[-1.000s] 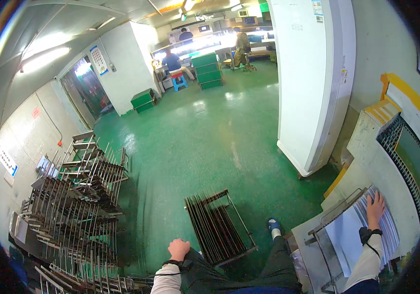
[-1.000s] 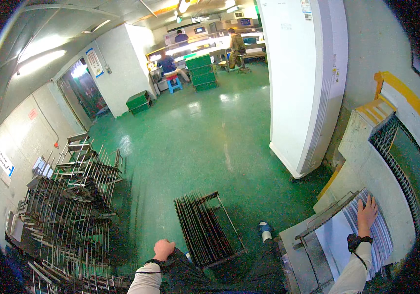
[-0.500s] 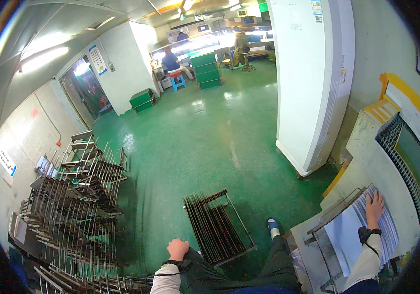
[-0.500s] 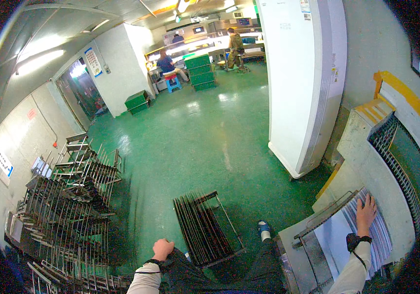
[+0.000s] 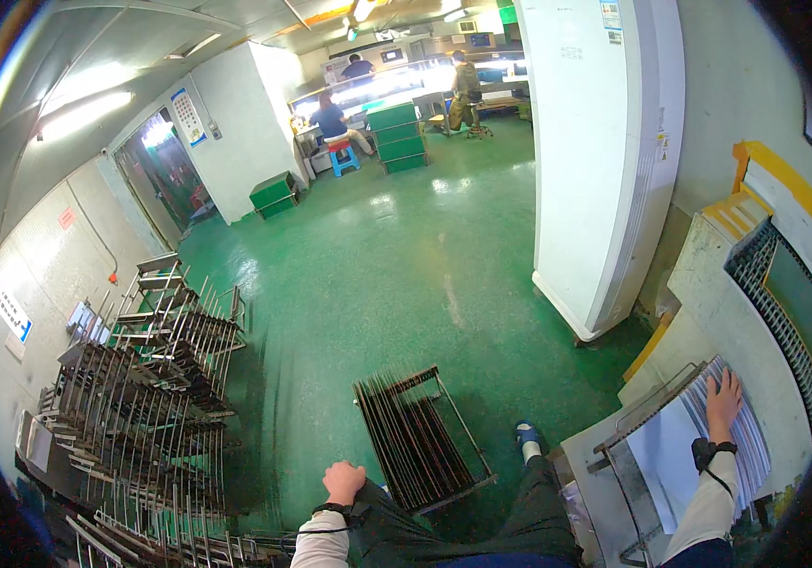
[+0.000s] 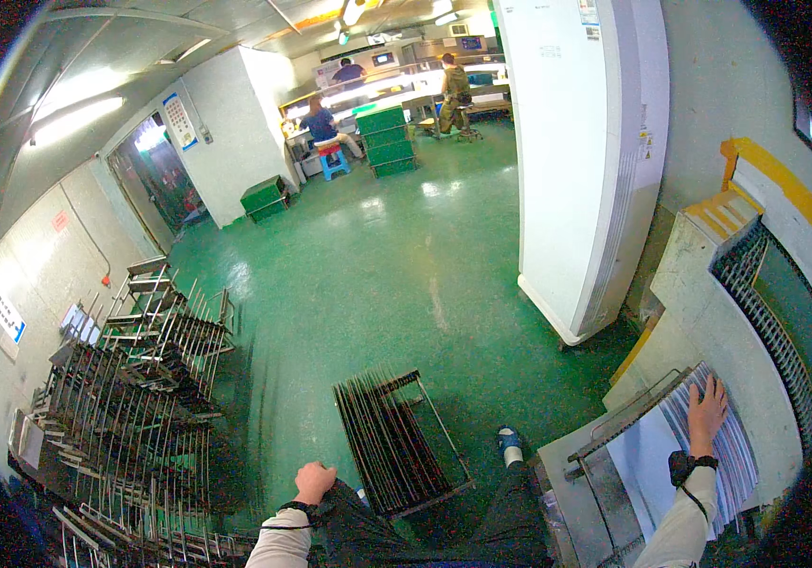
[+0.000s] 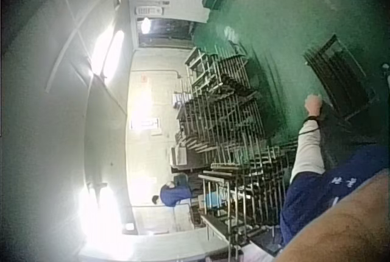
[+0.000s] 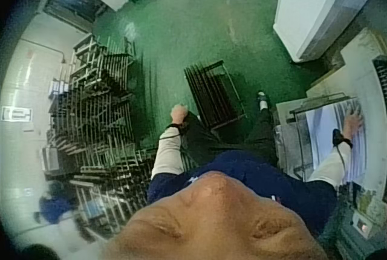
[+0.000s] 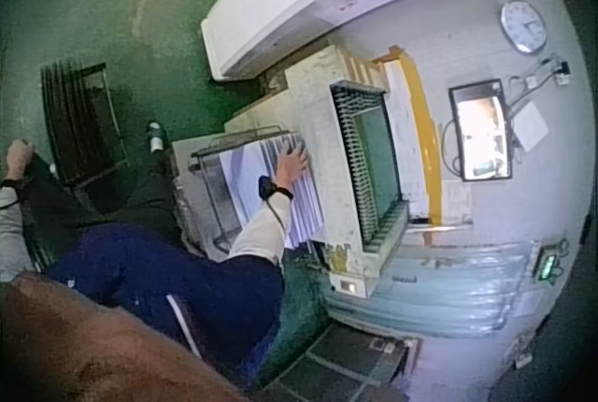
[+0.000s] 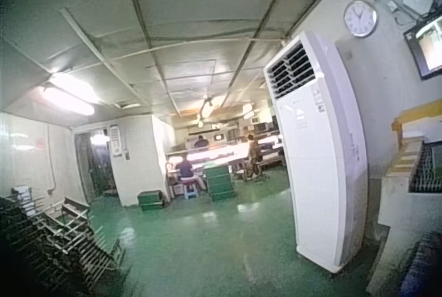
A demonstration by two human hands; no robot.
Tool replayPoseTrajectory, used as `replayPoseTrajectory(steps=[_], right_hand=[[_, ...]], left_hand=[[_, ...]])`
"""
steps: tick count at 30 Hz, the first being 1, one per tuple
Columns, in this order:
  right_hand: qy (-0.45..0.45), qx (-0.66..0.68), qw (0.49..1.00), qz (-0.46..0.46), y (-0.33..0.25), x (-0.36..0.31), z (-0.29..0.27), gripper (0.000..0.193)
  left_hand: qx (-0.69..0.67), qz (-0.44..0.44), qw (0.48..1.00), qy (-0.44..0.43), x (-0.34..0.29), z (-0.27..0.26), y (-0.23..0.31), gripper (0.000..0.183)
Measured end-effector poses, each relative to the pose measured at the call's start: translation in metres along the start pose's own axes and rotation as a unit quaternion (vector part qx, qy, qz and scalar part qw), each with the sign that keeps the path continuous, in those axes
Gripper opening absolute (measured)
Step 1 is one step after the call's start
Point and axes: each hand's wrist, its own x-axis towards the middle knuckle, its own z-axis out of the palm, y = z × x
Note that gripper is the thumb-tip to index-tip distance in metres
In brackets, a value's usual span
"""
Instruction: Transferring green circuit boards from a drying rack into a processing machine and then placing them onto a stack.
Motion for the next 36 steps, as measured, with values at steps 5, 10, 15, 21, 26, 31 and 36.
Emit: replayPoseTrajectory(steps=[5, 10, 15, 21, 26, 31, 36], right_hand=[[0.005, -0.004, 1.000, -0.004, 0.001, 0.001, 0.002, 0.058], [0.010, -0.002, 1.000, -0.007, 0.000, -0.002, -0.001, 0.058], [0.015, 0.001, 1.000, -0.014, 0.002, -0.001, 0.002, 0.058], [0.012, -0.005, 1.000, -0.009, -0.003, -0.004, -0.004, 0.058], [0.014, -0.013, 1.000, -0.005, 0.006, 0.003, 0.009, 0.059], [0.001, -0.012, 1.000, 0.003, 0.002, 0.002, 0.004, 0.059], [-0.009, -0.010, 1.000, 0.008, -0.002, 0.000, 0.000, 0.060]], left_hand=[[0.004, -0.002, 1.000, -0.007, 0.003, 0.003, -0.002, 0.043], [0.011, -0.005, 1.000, -0.012, 0.003, 0.003, -0.001, 0.044], [0.017, -0.006, 1.000, -0.014, 0.003, 0.002, 0.000, 0.044], [0.014, -0.008, 1.000, -0.018, 0.002, 0.000, 0.000, 0.044], [0.007, -0.008, 1.000, -0.018, 0.001, -0.002, 0.002, 0.043], [0.004, -0.011, 1.000, -0.020, -0.001, -0.004, 0.003, 0.044], [0.011, -0.008, 1.000, -0.016, 0.001, -0.002, 0.001, 0.044]])
